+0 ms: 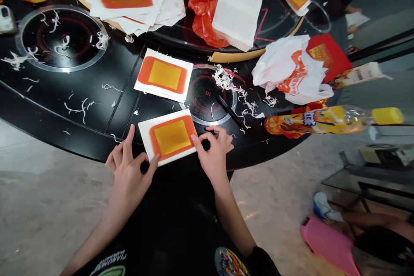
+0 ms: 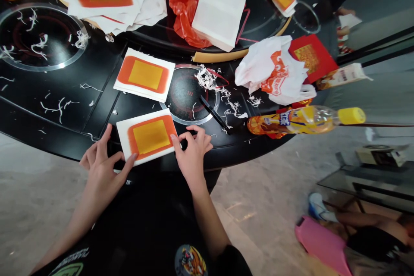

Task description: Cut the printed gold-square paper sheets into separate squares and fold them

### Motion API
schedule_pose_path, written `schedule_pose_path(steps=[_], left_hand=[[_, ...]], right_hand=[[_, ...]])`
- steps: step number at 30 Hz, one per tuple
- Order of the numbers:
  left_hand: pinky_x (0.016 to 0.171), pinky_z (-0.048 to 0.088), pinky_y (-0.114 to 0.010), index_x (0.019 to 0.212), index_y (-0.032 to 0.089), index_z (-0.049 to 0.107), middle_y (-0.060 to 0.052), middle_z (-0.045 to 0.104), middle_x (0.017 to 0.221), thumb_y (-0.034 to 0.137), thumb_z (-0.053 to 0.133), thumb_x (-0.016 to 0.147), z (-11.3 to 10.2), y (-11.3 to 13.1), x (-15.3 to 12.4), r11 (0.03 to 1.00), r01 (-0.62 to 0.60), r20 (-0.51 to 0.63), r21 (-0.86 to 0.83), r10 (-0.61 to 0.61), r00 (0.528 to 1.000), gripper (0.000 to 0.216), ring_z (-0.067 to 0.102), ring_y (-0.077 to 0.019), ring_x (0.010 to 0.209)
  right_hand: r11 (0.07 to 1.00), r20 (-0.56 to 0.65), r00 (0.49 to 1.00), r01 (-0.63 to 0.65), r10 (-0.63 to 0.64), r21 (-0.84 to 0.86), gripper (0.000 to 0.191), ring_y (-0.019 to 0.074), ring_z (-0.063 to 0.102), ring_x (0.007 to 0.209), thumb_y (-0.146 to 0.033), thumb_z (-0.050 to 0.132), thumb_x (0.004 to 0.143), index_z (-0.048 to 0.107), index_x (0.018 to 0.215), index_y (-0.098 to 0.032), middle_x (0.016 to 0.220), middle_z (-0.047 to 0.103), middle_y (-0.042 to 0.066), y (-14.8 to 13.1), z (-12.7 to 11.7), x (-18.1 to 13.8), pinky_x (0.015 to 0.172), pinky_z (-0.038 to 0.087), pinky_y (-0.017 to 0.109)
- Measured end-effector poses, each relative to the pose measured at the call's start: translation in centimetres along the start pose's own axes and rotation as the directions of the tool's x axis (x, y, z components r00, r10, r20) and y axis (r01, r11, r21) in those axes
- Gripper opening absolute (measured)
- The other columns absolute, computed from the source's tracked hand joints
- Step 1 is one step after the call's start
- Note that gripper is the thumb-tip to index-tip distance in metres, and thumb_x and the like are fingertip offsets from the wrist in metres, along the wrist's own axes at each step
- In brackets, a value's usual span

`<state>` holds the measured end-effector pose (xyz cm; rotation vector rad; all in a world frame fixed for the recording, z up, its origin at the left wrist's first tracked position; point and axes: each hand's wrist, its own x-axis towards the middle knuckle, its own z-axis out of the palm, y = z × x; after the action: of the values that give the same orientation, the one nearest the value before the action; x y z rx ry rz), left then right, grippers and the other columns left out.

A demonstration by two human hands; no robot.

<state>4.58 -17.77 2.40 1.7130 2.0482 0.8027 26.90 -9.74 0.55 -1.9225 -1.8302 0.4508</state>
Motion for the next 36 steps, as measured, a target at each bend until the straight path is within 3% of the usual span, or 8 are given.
schedule_pose_path(steps=[9, 18, 22, 26, 28, 32, 34, 36], left_hand=[[0.117, 0.034, -0.074, 0.07, 0.018, 0.068, -0.002, 0.018, 0.184, 0.039, 0.072, 0.102, -0.4, 0.7, -0.3, 0.983, -0.005, 0.031, 0.183, -0.001, 1.0, 0.039, 0.042, -0.0476, 0.148], [0.115, 0.035, -0.073, 0.067, 0.018, 0.06, -0.006, 0.031, 0.179, 0.04, 0.069, 0.104, 0.8, 0.1, -0.7, 0.987, -0.005, -0.042, 0.159, 0.012, 0.999, 0.044, 0.042, -0.0457, 0.148], [0.116, 0.037, -0.07, 0.07, 0.018, 0.06, -0.013, 0.046, 0.168, 0.034, 0.068, 0.104, 2.1, 0.0, -0.8, 0.979, -0.011, -0.163, 0.203, 0.045, 0.986, 0.038, 0.049, -0.0431, 0.144], [0.117, 0.039, -0.067, 0.104, 0.017, 0.068, -0.025, 0.045, 0.165, 0.037, 0.069, 0.103, 2.9, 0.3, -0.5, 0.979, 0.027, -0.32, 0.203, 0.04, 0.947, 0.02, 0.049, -0.0434, 0.148], [0.122, 0.036, -0.065, 0.134, 0.016, 0.063, -0.025, 0.044, 0.167, 0.031, 0.064, 0.105, 2.9, 1.2, -0.6, 0.973, -0.049, -0.344, 0.227, 0.127, 0.93, 0.032, 0.046, -0.0403, 0.154], [0.134, 0.027, -0.051, 0.17, 0.015, 0.035, -0.015, 0.048, 0.17, 0.026, 0.051, 0.111, 3.6, 3.6, -1.8, 0.858, -0.441, 0.024, 0.262, 0.452, 0.892, 0.062, 0.043, -0.0287, 0.16], [0.137, 0.025, -0.049, 0.174, 0.008, 0.025, -0.016, 0.04, 0.174, 0.041, 0.047, 0.114, 4.4, 4.3, -2.4, 0.825, -0.503, 0.196, 0.258, 0.465, 0.863, 0.072, 0.035, -0.0299, 0.164], [0.138, 0.021, -0.053, 0.174, 0.006, 0.021, -0.016, 0.03, 0.178, 0.053, 0.045, 0.113, 5.2, 4.4, -2.9, 0.826, -0.483, 0.254, 0.29, 0.42, 0.871, 0.081, 0.027, -0.033, 0.167]], right_hand=[[0.986, -0.022, 0.992, 0.123, -0.126, -0.116, 0.032, 0.0282, 0.052, 0.11, -0.05, 0.056, 0.108, 0.068, 0.136, -0.039, 0.147, 0.048, 0.01, -0.1, 0.3, -0.3, 0.1, 0.041, 0.053], [0.957, -0.012, 0.974, 0.219, -0.225, -0.192, 0.034, 0.032, 0.051, 0.119, -0.04, 0.054, 0.111, 0.071, 0.139, -0.045, 0.148, 0.059, 0.007, -0.2, 0.4, -0.7, 0.101, 0.038, 0.053], [0.954, -0.052, 0.969, 0.23, -0.243, -0.191, 0.033, 0.0323, 0.051, 0.119, -0.038, 0.055, 0.11, 0.073, 0.138, -0.045, 0.147, 0.061, 0.007, -0.4, 0.6, -0.7, 0.1, 0.037, 0.054], [0.948, -0.077, 0.962, 0.241, -0.261, -0.207, 0.035, 0.0327, 0.052, 0.119, -0.033, 0.056, 0.11, 0.074, 0.137, -0.045, 0.147, 0.063, 0.008, -0.5, 0.8, -0.8, 0.098, 0.037, 0.053], [0.944, -0.073, 0.962, 0.243, -0.265, -0.225, 0.035, 0.0328, 0.052, 0.119, -0.032, 0.057, 0.109, 0.074, 0.138, -0.044, 0.148, 0.063, 0.008, -0.6, 0.9, -0.9, 0.098, 0.038, 0.053], [0.931, -0.056, 0.96, 0.251, -0.274, -0.266, 0.037, 0.034, 0.053, 0.122, -0.031, 0.058, 0.109, 0.072, 0.141, -0.042, 0.151, 0.064, 0.008, -0.6, 0.9, -0.9, 0.099, 0.039, 0.055], [0.926, -0.041, 0.961, 0.251, -0.273, -0.283, 0.038, 0.0348, 0.055, 0.124, -0.031, 0.057, 0.109, 0.072, 0.142, -0.041, 0.152, 0.064, 0.008, -0.6, 1.0, -0.8, 0.101, 0.04, 0.056], [0.921, -0.018, 0.965, 0.246, -0.263, -0.302, 0.038, 0.0355, 0.056, 0.127, -0.032, 0.055, 0.109, 0.072, 0.142, -0.039, 0.155, 0.064, 0.009, -0.8, 1.0, -0.8, 0.103, 0.041, 0.058]])
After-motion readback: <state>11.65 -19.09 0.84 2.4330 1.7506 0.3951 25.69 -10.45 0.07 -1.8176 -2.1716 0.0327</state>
